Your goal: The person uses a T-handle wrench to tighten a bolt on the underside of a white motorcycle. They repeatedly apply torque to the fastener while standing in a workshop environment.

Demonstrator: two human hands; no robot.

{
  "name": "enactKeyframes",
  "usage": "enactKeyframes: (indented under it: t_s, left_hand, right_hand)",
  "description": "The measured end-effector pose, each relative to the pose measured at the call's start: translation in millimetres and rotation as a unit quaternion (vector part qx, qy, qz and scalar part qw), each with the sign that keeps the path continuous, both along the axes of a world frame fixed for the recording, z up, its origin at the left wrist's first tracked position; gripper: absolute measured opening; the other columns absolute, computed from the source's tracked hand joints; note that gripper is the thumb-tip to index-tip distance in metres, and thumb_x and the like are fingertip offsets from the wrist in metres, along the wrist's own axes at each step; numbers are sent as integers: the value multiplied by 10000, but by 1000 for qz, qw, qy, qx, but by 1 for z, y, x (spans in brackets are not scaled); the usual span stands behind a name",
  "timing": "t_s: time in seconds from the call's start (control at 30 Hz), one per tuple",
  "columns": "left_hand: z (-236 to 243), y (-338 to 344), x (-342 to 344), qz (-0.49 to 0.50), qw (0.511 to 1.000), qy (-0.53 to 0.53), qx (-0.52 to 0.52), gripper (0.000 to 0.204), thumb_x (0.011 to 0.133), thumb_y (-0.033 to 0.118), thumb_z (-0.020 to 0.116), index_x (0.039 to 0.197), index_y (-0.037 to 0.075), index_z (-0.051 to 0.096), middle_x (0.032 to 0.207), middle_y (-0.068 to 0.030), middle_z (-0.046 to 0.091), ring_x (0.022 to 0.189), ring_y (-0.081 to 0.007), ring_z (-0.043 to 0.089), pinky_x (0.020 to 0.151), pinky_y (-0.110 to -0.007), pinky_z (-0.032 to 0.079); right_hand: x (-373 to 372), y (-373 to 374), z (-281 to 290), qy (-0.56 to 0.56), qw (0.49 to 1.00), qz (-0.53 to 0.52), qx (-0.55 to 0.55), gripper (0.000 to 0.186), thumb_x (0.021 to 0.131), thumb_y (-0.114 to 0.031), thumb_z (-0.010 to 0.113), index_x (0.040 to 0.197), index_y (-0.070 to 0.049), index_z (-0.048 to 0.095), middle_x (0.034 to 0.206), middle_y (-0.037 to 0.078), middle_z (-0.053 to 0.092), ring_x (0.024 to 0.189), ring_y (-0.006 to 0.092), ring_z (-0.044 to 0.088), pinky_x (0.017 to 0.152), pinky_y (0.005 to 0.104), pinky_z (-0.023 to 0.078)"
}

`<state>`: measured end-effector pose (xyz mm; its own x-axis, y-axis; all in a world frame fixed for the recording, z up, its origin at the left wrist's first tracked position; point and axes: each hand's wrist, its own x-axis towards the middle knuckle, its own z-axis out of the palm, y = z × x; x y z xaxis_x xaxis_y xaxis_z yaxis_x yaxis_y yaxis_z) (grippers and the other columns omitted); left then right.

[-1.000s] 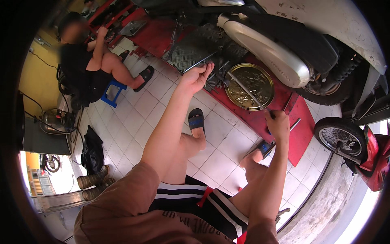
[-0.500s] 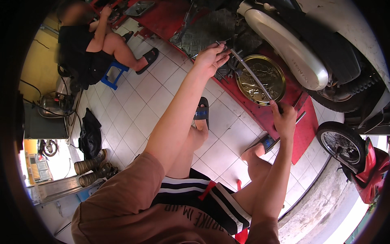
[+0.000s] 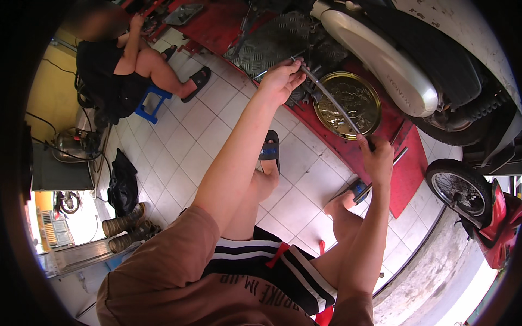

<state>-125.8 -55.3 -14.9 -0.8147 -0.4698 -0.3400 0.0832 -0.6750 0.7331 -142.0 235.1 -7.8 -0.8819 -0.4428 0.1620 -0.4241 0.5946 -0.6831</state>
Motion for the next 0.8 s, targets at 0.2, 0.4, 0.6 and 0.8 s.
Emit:
enactKeyframes:
  t_s: [0.2,0.4,0.6,0.8]
  left_hand:
    - [-1,-5,-1,42,999,4,-17,148,914,49,597,1041,-21,568,960,-105,637,876,-184,646,743,-267,526]
    - [-1,-6,-5,114,987,-5,-115,126,907,47,611,983,-50,584,886,-117,654,828,-192,671,657,-242,525]
    - [10,11,-9,46,973,-26,-227,312,941,115,569,1233,24,508,858,-92,665,675,-179,676,540,-261,507]
    - [14,24,-19,-31,911,-14,-411,534,924,127,587,1406,38,375,802,-79,656,589,-133,640,460,-238,468]
  right_hand:
    - [17,-18,4,-44,999,-5,3,322,882,-255,640,742,35,657,537,154,557,457,204,513,496,351,402]
    - [41,-42,-11,-127,990,21,-66,271,914,-196,577,778,19,667,495,107,496,453,157,477,489,329,388]
    - [53,-61,-10,-350,916,44,-191,224,918,-176,569,903,28,660,587,-3,503,523,71,443,485,256,346]
    - [59,-66,0,-423,860,82,-275,261,914,-135,559,1113,32,584,653,-18,491,553,68,434,489,232,334]
